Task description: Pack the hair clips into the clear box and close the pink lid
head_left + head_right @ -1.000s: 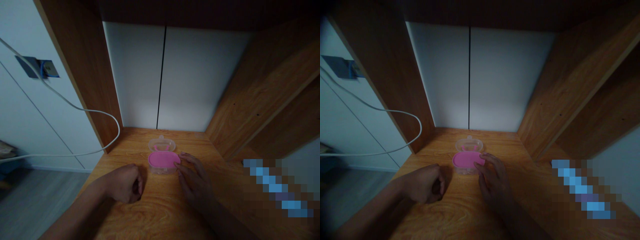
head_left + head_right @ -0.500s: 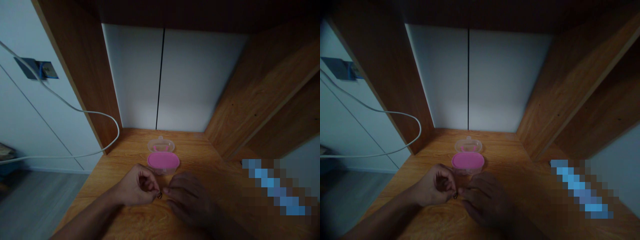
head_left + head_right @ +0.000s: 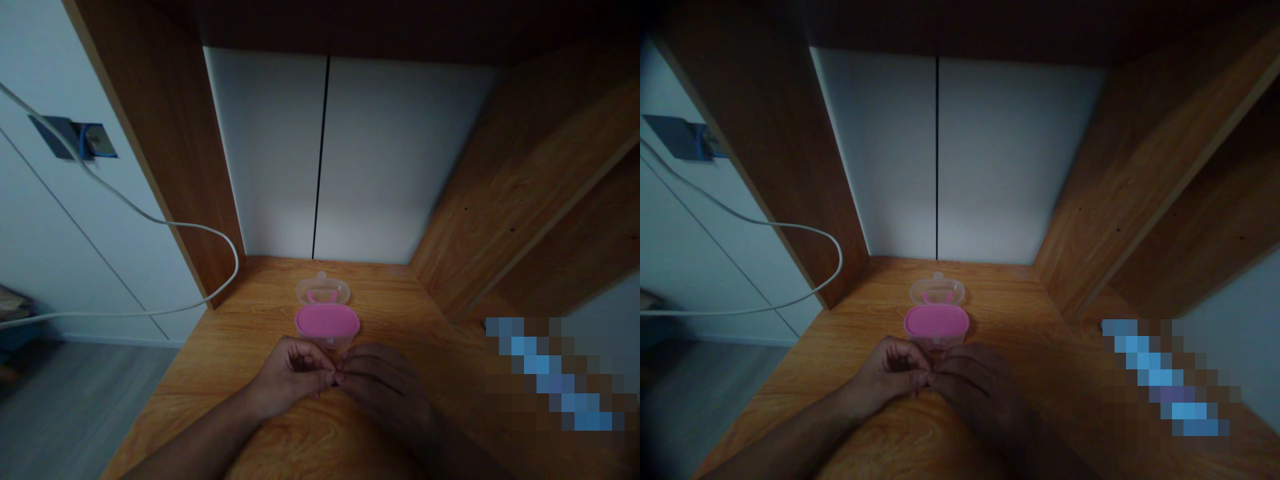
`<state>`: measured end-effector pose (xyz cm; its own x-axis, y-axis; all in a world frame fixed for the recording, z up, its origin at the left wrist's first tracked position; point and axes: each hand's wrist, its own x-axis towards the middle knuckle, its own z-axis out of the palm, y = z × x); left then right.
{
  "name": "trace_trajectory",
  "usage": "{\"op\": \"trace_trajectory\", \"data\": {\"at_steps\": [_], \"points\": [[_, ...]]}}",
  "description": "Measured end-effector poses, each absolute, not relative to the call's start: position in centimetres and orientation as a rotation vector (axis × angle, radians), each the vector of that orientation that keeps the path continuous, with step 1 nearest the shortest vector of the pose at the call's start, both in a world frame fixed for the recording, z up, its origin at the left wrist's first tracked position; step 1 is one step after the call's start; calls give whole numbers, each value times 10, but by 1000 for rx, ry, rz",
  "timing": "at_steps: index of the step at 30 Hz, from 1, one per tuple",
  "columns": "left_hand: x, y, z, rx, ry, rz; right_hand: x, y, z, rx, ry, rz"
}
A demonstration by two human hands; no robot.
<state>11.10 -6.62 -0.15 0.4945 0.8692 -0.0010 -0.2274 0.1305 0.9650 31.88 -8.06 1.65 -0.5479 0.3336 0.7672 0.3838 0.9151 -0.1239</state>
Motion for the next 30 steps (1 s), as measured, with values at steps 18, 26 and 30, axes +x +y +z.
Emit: {"op": "trace_trajectory", "data": {"at_steps": [18, 26, 30], "points": [[108, -69, -3, 1139, 527, 896, 314, -85, 18, -513, -2063, -103], [108, -68, -1, 1100, 545, 911, 317, -86, 14, -511, -2161, -128], [108, -67, -3, 1146, 532, 929, 317, -87, 12, -489, -2139, -80]]}}
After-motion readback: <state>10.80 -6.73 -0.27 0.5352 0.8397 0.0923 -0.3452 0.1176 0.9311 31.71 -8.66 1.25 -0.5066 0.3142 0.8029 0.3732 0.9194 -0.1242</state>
